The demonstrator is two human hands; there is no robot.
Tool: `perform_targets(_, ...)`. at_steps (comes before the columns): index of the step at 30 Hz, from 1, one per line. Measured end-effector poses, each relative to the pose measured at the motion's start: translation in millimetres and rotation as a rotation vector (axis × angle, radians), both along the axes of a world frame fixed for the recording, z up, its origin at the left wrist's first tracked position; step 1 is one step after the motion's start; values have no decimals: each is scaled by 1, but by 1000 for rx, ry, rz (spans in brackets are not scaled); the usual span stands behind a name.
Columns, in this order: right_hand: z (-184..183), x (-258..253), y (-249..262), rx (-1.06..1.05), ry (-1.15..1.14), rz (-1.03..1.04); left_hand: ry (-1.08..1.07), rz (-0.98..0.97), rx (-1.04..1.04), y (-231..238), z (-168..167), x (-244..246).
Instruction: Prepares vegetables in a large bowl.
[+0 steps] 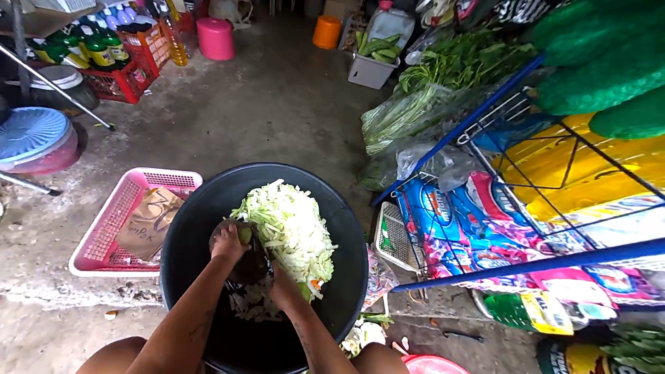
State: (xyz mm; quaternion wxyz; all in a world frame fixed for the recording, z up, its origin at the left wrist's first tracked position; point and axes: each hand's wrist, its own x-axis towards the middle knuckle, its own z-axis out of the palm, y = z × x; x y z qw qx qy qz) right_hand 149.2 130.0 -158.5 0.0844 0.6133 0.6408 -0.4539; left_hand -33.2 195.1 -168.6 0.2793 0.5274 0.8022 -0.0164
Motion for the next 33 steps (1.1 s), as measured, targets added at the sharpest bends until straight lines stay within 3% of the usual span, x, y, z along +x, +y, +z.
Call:
perform_targets(4,6,-10,1,37,-51,40,-142,37,27,-9,-9,0)
perform_targets(8,5,-12,-2,40,-41,76,-154,82,86,-20,-10,-2)
perform_targets(11,0,-8,-3,40,-61,55,-130,-8,148,-19,-16,-2)
perform_targets(18,12,-11,-3,41,-191,-3,-168,-209,85,-18,-21,-8)
perform_targets(23,16,-25,0,79,-229,58,-214,-141,253,-19,-21,-3)
perform_targets(30,23,-45,5,88,-250,46,-222,-161,223,-13,-24,-4)
perform_targets(33,8,-49,2,72,-241,49,-228,-108,229,-14,-22,-1)
